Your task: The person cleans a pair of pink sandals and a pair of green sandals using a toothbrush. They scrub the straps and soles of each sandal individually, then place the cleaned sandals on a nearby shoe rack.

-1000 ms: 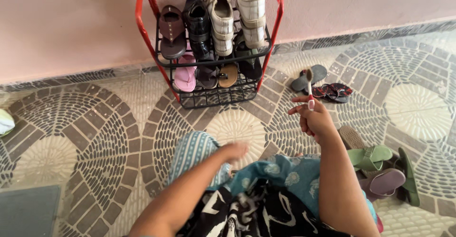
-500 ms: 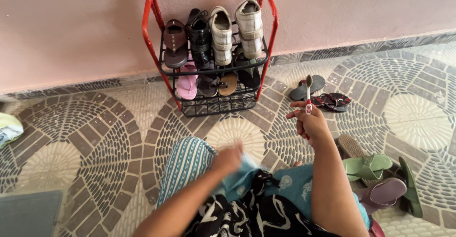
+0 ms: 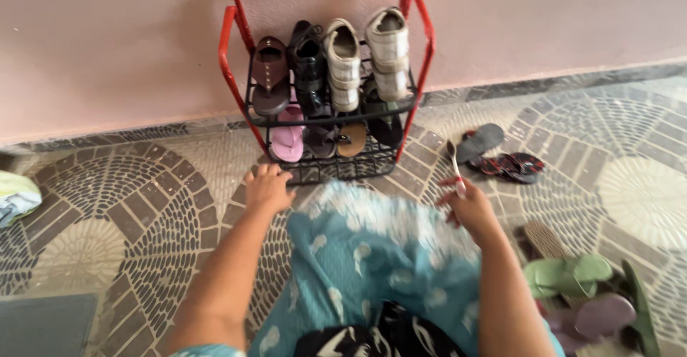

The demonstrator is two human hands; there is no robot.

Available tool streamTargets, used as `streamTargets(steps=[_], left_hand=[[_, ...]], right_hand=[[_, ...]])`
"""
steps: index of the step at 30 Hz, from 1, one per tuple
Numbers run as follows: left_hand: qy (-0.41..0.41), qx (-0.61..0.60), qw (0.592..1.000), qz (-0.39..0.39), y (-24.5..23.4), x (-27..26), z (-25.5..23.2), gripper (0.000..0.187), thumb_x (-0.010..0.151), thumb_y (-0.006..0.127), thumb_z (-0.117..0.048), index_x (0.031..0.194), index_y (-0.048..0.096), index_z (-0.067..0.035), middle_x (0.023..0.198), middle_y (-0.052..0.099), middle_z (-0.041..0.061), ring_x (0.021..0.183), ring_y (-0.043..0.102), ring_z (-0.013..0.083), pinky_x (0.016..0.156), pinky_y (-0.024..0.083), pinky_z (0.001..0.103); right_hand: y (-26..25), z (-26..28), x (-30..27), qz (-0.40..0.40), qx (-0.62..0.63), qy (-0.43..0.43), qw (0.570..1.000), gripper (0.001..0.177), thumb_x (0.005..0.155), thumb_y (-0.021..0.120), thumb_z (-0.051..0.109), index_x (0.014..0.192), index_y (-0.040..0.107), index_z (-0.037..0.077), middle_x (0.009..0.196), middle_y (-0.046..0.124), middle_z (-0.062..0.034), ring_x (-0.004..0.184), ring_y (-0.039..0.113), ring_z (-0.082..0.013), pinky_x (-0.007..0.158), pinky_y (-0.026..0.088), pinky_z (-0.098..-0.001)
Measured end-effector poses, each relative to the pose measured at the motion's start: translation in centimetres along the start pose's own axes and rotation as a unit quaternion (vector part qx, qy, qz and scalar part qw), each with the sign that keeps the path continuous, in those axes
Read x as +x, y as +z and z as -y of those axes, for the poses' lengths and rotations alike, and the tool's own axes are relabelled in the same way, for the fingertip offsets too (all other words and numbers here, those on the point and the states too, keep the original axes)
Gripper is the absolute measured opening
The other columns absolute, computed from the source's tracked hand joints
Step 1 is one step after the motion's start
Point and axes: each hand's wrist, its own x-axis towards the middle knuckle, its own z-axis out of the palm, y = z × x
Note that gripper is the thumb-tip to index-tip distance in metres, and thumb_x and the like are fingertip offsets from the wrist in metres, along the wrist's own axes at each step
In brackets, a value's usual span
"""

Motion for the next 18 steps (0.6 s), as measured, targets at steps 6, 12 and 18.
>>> streamTargets(steps=[6, 12, 18], left_hand=[[-0.190, -0.225, 0.955, 0.026, 9.1, 10.7, 0.7, 0.077, 0.085, 0.075, -0.048, 0.153, 0.040, -0.040, 0.151, 0.044, 0.012, 0.135, 0.047, 0.0356, 0.108, 0.046, 0.049], [-0.227, -0.294, 0.921, -0.116, 14.8, 16.7, 1.8, 0.127, 0.057, 0.099, -0.034, 0.157, 0.023, -0.015, 0.154, 0.032, 0.027, 0.136, 0.043, 0.0418, 0.111, 0.043, 0.044], [-0.196, -0.253, 0.938, -0.130, 20.0, 20.7, 2.2, 0.123, 0.055, 0.099, -0.026, 0.156, 0.030, -0.009, 0.157, 0.038, 0.022, 0.141, 0.045, 0.0354, 0.110, 0.045, 0.040]], right_hand=[[-3.4, -0.8, 2.4, 0.083, -0.027, 0.046, 0.995, 0.034, 0.100, 0.050, 0.009, 0.129, 0.067, 0.015, 0.090, 0.072, -0.0057, 0.064, 0.062, -0.0149, 0.056, 0.048, -0.0292], [-4.3, -1.8, 5.1, 0.075, -0.018, 0.034, 0.996, 0.050, 0.090, 0.049, -0.006, 0.134, 0.064, 0.012, 0.099, 0.072, -0.0063, 0.080, 0.064, -0.0163, 0.068, 0.052, -0.0332], [-3.8, -1.0, 5.9, 0.117, -0.036, 0.068, 0.990, 0.056, 0.089, 0.048, -0.008, 0.138, 0.061, 0.015, 0.104, 0.070, -0.0057, 0.085, 0.064, -0.0155, 0.072, 0.055, -0.0342]])
